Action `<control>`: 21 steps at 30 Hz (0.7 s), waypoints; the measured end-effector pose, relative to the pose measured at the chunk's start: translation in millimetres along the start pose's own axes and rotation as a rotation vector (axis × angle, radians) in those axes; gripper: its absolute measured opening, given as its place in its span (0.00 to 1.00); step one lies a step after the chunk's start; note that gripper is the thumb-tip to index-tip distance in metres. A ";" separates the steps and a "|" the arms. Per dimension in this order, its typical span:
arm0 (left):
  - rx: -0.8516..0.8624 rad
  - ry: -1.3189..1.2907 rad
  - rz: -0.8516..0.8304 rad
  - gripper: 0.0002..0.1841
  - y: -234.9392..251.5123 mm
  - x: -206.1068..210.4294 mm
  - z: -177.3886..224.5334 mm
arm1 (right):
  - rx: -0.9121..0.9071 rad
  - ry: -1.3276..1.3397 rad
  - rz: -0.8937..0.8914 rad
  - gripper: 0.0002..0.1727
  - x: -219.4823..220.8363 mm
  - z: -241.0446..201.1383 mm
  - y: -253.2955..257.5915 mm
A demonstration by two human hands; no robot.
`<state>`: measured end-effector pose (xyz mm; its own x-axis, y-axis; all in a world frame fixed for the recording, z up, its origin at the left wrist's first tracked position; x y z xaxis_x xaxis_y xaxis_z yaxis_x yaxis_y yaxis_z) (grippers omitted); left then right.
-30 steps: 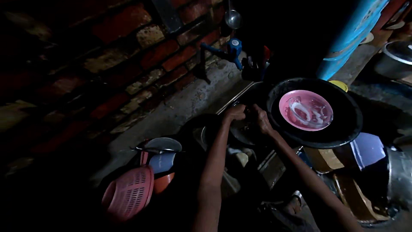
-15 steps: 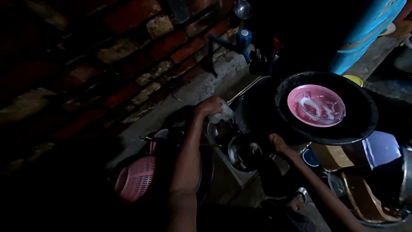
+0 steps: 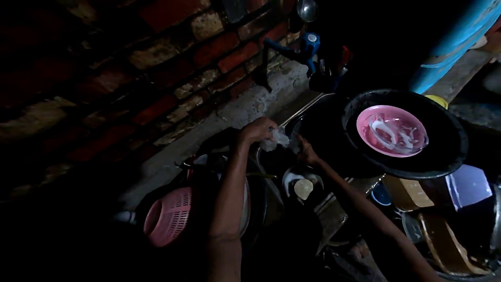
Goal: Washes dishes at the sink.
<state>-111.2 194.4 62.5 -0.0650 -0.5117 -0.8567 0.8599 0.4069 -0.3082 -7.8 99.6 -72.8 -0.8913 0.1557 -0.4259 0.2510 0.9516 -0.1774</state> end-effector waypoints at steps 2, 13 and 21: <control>0.026 -0.050 0.030 0.10 -1.2 -0.1 -2.0 | -0.015 0.098 0.019 0.41 8.0 -1.1 12.0; -0.108 -0.175 0.161 0.14 10.7 36.0 -51.7 | -0.127 0.136 0.084 0.29 1.7 -46.0 18.7; 0.090 -0.239 0.224 0.15 10.4 22.1 -10.9 | -0.121 0.181 0.121 0.29 9.9 -56.9 27.7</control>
<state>-109.3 195.6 35.9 0.2424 -0.5846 -0.7743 0.8813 0.4663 -0.0762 -31.2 142.5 -31.5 -0.9133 0.3050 -0.2700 0.3226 0.9463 -0.0222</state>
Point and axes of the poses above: each hand's wrist, its own y-axis towards the middle knuckle, its own x-axis out of the palm, z = x × y, the point moved 7 cm from there along y, towards the middle knuckle, and after that the axes turned 4 degrees about x, right-handed, at the moved point
